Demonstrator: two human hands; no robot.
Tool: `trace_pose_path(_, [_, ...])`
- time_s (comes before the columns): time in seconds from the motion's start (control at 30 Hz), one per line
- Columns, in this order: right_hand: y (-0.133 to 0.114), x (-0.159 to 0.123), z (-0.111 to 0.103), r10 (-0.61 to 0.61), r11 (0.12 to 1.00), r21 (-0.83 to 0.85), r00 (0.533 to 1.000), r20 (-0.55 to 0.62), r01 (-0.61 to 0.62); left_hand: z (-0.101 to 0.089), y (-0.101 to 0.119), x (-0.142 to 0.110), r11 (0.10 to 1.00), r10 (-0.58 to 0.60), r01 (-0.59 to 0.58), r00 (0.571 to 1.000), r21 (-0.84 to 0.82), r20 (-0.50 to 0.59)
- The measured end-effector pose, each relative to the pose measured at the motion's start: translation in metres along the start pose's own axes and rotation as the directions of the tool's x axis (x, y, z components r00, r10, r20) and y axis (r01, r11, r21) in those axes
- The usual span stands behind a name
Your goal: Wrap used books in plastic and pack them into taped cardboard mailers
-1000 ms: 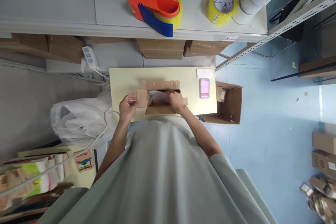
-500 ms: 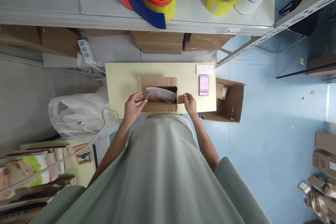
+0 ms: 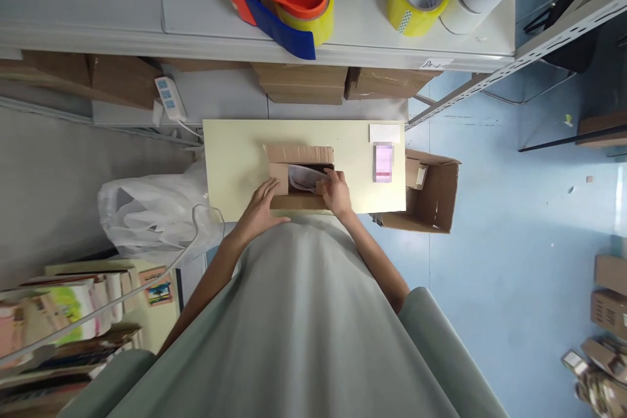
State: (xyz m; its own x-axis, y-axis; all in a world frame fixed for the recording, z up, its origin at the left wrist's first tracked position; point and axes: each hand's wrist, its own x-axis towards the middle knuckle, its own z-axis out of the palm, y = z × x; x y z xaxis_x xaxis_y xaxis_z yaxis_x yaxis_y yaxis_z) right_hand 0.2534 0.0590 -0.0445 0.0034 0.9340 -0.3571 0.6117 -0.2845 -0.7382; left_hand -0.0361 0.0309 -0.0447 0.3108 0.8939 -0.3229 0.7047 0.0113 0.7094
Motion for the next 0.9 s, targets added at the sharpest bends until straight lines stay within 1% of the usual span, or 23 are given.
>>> trace_pose_path(0.07, [0.002, 0.001, -0.004, -0.016, 1.000, -0.003, 0.999, -0.035, 0.016, -0.001, 0.000, -0.003, 1.000, 0.003, -0.004, 0.999, -0.027, -0.036])
trace_pose_path(0.13, [0.006, 0.005, -0.010, -0.020, 1.000, 0.007, 0.996, -0.088, 0.020, -0.001, 0.000, -0.002, 0.998, -0.018, 0.011, 0.995, -0.069, -0.099])
trace_pose_path(0.23, [0.013, 0.018, -0.020, -0.011, 0.999, 0.029, 0.982, -0.190, 0.017, -0.002, -0.001, 0.009, 0.990, -0.083, 0.057, 0.975, -0.129, -0.205])
trace_pose_path(0.3, [0.016, 0.032, -0.024, -0.016, 0.998, 0.060, 0.974, -0.228, 0.030, -0.001, -0.004, 0.020, 0.982, -0.152, 0.115, 0.953, -0.151, -0.262])
trace_pose_path(0.4, [0.014, 0.054, -0.024, -0.020, 0.992, 0.116, 0.979, -0.203, 0.045, 0.001, -0.008, 0.038, 0.967, -0.239, 0.196, 0.923, -0.165, -0.303])
trace_pose_path(0.5, [0.003, 0.065, -0.023, -0.040, 0.992, 0.116, 0.988, -0.152, 0.058, 0.004, -0.009, 0.048, 0.959, -0.270, 0.225, 0.912, -0.173, -0.309])
trace_pose_path(0.6, [-0.010, 0.056, -0.025, -0.075, 0.993, 0.074, 0.985, -0.154, 0.088, 0.005, -0.007, 0.048, 0.958, -0.267, 0.214, 0.908, -0.190, -0.324])
trace_pose_path(0.7, [-0.018, 0.032, -0.028, -0.107, 0.994, 0.005, 0.980, -0.169, 0.110, 0.003, -0.004, 0.043, 0.970, -0.209, 0.148, 0.912, -0.193, -0.353])
trace_pose_path(0.8, [-0.015, 0.009, -0.026, -0.156, 0.982, -0.131, 0.978, -0.137, 0.138, 0.003, -0.004, 0.039, 0.986, -0.129, 0.080, 0.925, -0.149, -0.357])
trace_pose_path(0.9, [-0.004, -0.004, -0.019, -0.129, 0.969, -0.228, 0.981, -0.144, 0.094, 0.004, -0.007, 0.037, 0.990, -0.099, 0.060, 0.938, -0.127, -0.333])
